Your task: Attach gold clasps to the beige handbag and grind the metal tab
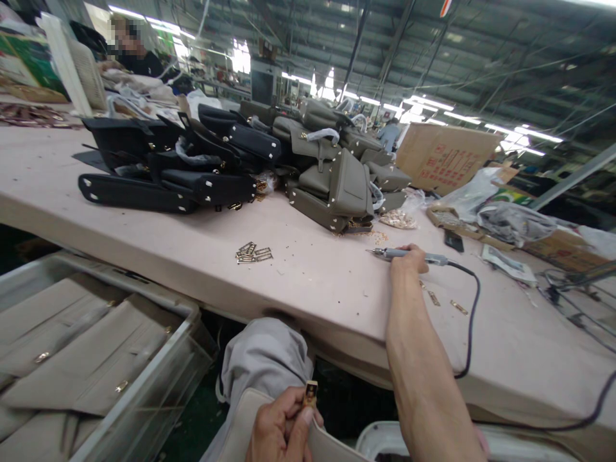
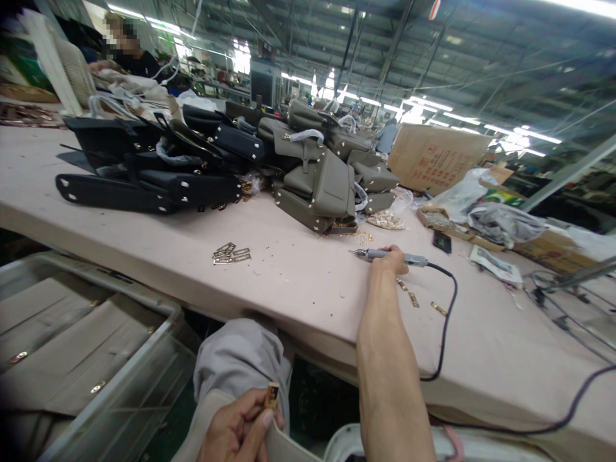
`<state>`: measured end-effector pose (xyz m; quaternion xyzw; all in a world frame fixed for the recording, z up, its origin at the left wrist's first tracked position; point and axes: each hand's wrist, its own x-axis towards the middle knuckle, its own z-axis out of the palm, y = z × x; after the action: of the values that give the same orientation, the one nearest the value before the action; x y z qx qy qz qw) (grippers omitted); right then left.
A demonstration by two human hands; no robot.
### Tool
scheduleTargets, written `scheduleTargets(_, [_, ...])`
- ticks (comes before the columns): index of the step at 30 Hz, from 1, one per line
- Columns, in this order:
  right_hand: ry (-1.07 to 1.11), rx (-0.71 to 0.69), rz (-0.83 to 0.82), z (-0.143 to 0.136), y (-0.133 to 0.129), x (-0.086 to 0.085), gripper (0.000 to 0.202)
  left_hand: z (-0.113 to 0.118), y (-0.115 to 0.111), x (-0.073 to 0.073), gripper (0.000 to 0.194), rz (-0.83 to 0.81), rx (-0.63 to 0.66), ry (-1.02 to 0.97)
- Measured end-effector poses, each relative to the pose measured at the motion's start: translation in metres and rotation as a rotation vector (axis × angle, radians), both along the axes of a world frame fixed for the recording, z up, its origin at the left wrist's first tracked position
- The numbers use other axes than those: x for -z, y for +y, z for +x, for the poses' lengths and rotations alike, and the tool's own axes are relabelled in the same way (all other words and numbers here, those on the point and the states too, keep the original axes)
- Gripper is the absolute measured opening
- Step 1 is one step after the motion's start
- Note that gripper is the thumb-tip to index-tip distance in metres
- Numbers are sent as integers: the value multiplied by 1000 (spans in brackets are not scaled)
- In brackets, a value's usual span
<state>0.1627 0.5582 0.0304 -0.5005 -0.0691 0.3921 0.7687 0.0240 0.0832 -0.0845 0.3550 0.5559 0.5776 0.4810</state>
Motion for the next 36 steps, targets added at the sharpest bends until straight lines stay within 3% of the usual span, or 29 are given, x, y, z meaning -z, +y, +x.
scheduleTargets(21, [78, 69, -18, -1, -5, 1, 42, -1, -1, -5, 52, -6, 2, -12])
scheduleTargets(27, [119, 48, 23, -3, -13, -10, 40, -1, 0, -5, 50, -4, 25, -48])
scheduleTargets(32, [159, -57, 149, -6, -48, -40, 39, -7, 5, -21, 42, -69, 87, -51])
scheduleTargets(36, [130, -286, 297, -1, -112, -65, 29, -9, 4, -42, 39, -100, 97, -81])
